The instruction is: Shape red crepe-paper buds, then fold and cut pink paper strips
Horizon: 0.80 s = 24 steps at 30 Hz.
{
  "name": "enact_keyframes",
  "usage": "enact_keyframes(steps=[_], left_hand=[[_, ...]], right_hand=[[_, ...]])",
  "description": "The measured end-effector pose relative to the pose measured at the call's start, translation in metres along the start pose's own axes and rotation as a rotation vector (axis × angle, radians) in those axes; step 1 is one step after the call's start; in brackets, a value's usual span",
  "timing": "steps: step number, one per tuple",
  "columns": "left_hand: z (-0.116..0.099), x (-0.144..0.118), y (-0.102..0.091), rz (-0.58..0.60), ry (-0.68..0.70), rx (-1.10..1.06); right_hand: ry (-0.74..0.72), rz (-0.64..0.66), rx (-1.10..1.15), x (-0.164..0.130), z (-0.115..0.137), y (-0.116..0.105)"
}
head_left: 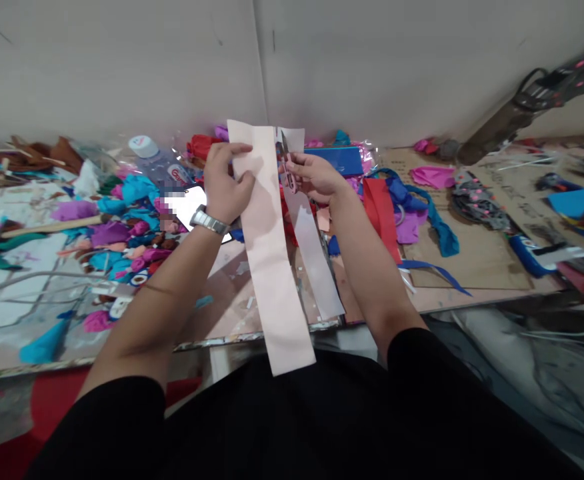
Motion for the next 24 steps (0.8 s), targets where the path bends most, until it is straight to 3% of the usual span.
enact_keyframes(steps=[6, 9, 12, 15, 20, 24], left_hand=[[-0.002, 0.019, 0.019, 0.047, -0.104, -0.104], [-0.004, 0.021, 0.024, 0.013, -0.129, -0.167], [-0.006, 0.02, 0.026, 0.052, -0.15, -0.182], [-0.008, 0.018, 0.026, 0.081, -0.144, -0.175], [-0.011, 0.012, 0.024, 0.035, -0.075, -0.135], [-0.01, 0.011, 0.024, 0.046, -0.071, -0.128]], right_hand=[[0.055, 0.024, -0.064, -0.004, 0.004, -0.013], [0.045, -0.011, -0.12, -0.001, 0.004, -0.014], [0.004, -0.064, -0.216, 0.003, 0.003, -0.011], [-0.052, -0.118, -0.293, 0.006, 0.001, -0.004], [-0.102, -0.166, -0.393, 0.006, -0.002, 0.003], [-0.115, -0.157, -0.404, 0.006, -0.003, 0.002]])
Point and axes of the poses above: each hand's wrist, its own x-axis towards the middle knuckle, its own y-axis out of the palm, z = x × y, the point moved 1 cm from there along x, towards the middle knuckle
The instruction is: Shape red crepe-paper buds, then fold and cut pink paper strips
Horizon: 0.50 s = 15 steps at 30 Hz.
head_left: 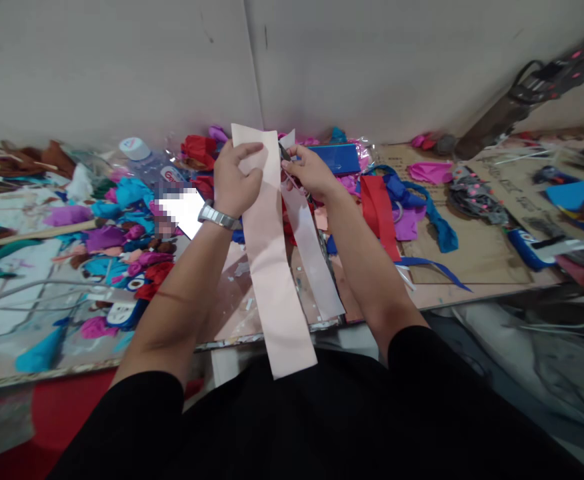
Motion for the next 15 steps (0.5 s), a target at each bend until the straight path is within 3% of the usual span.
enact_keyframes(steps=[7, 15], left_hand=[[0.0028, 0.0011, -0.0006, 0.079, -0.047, -0.057], [0.0021, 0.0008, -0.0015, 0.054, -0.016, -0.05]], right_hand=[[0.032, 0.007, 0.079, 0.002, -0.0027, -0.0013], [0.014, -0.069, 0.011, 0.0031, 0.0032, 0.0043]])
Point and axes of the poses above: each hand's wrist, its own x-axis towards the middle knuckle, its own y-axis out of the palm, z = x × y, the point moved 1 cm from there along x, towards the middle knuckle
